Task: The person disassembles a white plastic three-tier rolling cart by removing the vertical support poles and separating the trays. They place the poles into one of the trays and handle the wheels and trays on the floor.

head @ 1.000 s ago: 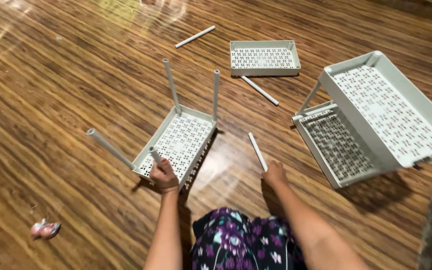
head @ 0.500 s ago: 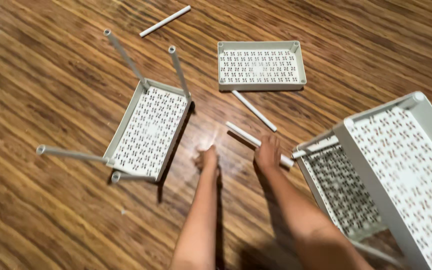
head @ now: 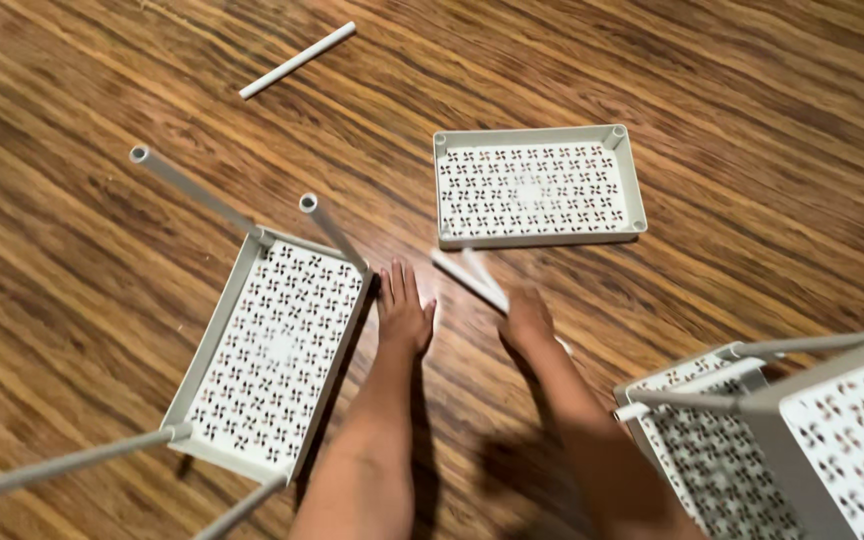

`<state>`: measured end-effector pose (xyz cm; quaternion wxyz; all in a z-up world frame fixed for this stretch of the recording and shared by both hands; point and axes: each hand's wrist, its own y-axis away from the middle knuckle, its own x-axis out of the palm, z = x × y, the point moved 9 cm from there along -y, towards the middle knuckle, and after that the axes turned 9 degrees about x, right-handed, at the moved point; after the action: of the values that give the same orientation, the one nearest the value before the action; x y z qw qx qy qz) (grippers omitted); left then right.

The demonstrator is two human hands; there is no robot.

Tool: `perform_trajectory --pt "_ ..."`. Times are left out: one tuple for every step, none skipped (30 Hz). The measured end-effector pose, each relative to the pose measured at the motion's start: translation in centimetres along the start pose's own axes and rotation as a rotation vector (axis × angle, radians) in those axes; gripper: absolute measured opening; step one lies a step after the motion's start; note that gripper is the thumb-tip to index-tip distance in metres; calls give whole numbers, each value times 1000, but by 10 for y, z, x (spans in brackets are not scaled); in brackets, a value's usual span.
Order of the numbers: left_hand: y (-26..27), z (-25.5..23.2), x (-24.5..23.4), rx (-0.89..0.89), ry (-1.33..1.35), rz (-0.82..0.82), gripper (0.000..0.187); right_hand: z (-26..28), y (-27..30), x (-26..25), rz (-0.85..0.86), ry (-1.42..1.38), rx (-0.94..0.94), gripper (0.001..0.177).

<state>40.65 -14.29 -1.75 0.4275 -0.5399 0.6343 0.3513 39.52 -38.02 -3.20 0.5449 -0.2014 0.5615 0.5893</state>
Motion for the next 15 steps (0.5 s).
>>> perform_trajectory --pt "4 -2 -2 5 -23 -19 81 -10 6 4 131 30 8 33" --pt "8 -3 -3 7 -45 -38 79 -20 14 -3 188 36 -11 29" --pt "11 -4 -5 9 -67 -56 77 -27 21 -11 245 42 -31 26" --pt "11 -4 -7 -2 -74 -42 76 -33 26 -35 227 -70 -48 27" --pt "12 -4 -8 -13 -82 -27 76 -40 33 -61 208 -183 -66 30" --pt "12 -6 -8 -24 -85 -10 75 -38 28 -90 119 -225 -82 32" --pt "9 -7 -7 -29 -89 22 76 -30 14 -120 29 -268 -98 34" --pt "7 -5 -6 -41 -95 54 76 -12 1 -152 -115 -236 -195 34" --pt "3 -2 -5 -54 -101 86 76 9 -13 -180 -259 -204 -292 36" --pt "-3 1 3 -44 -79 173 76 30 -32 -199 -354 -141 -342 36" --pt "-9 3 13 -35 -56 260 75 44 -58 -202 -352 -5 -287 36" --pt "-14 10 22 -24 -39 350 74 56 -80 -197 -334 125 -234 37" --pt "-19 10 19 26 24 288 74 58 -97 -187 -269 261 -160 38" --pt "-26 9 15 74 77 216 74 54 -111 -174 -143 330 -88 39" --pt "-28 6 9 123 129 143 74 47 -116 -159 -18 394 -33 41"
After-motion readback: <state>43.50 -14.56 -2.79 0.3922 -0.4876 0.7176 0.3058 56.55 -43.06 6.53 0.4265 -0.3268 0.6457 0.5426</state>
